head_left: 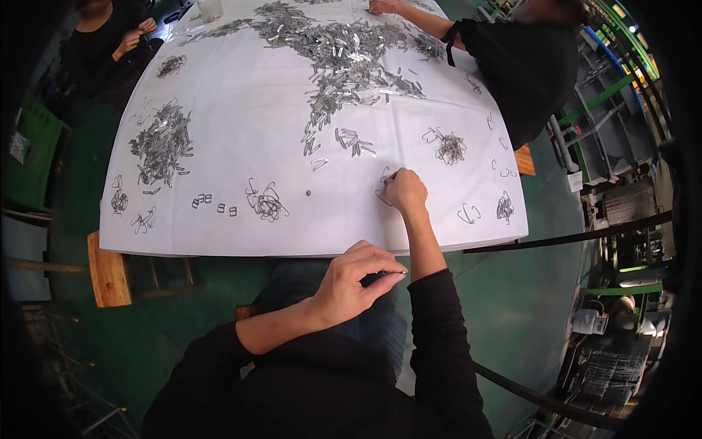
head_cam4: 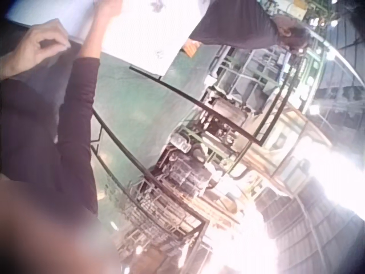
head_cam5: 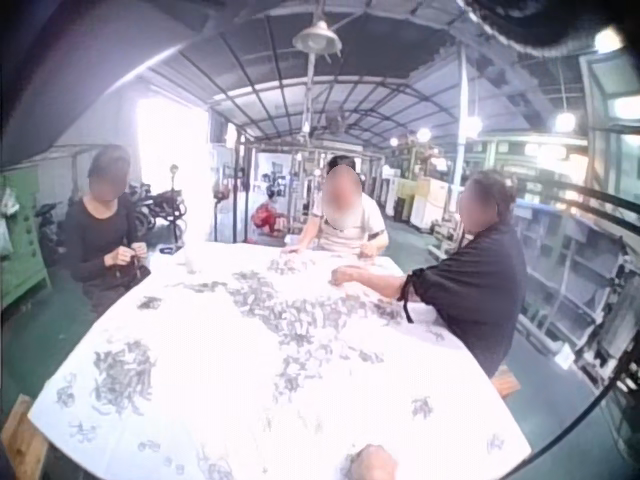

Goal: The person repeatedly picks up individual paperclips from a large white sheet and links them together by hand to form a growing chain. They occasionally place the chain onto a nearby metal rack before returning to continue linking more clips.

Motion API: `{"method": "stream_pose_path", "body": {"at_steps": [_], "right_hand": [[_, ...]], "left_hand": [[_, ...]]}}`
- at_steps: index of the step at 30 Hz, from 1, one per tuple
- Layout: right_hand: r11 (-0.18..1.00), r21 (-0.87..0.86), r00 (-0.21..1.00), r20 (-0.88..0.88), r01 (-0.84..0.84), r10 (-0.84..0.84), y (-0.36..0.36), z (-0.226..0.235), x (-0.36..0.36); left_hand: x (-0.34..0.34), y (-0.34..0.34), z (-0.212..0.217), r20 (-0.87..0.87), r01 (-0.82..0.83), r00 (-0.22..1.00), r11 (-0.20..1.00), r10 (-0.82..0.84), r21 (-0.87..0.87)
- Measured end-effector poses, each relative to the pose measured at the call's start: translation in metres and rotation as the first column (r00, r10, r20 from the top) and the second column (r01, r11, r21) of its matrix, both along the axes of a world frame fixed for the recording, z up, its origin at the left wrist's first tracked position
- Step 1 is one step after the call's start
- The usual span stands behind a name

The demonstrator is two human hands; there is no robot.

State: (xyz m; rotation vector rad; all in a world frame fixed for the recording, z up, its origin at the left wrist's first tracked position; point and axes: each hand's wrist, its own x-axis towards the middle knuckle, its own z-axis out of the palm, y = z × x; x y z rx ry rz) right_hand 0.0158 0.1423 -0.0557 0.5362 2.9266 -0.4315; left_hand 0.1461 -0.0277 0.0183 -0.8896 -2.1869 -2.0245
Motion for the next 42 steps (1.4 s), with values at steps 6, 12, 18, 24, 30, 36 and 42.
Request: {"method": "stream_pose_path", "body": {"at_steps": [6,12,18,24,30,36,42], "right_hand": [[0.878,-0.471,0.937,-0.338,-0.084,-0.091,0.009,0.019,0.044],[0.252,-0.955,0.897,-0.246,-0.159,-0.366,0.0,0.085,0.125],[0.138,-0.971,0.847,-0.239,-0.196,-0.475,-0.024,0.109,0.188],[0.183,-0.955,0.797,-0.296,-0.234,-0.527,-0.029,0.095,0.191],[0.315,-0.898,0.683,-0.439,-0.308,-0.584,-0.042,0.087,0.187],[0.423,-0.852,0.635,-0.516,-0.308,-0.576,-0.042,0.088,0.194],[0.423,-0.849,0.641,-0.521,-0.318,-0.563,-0.042,0.086,0.197]], "left_hand": [[0.0,0.0,-0.003,-0.053,-0.044,0.998,0.999,0.044,0.002],[0.0,0.002,-0.001,-0.053,-0.046,0.998,0.998,0.045,-0.03],[0.002,0.006,0.002,-0.007,-0.045,0.999,0.999,0.044,-0.017],[0.001,0.01,0.001,-0.064,-0.048,0.997,0.999,0.047,-0.01],[0.003,0.015,-0.005,-0.189,-0.077,0.979,0.997,0.077,0.009],[-0.073,-0.016,-0.053,-0.287,-0.372,0.906,0.91,0.312,-0.182],[-0.152,-0.045,-0.114,-0.516,-0.604,0.783,0.628,0.349,-0.492]]}}
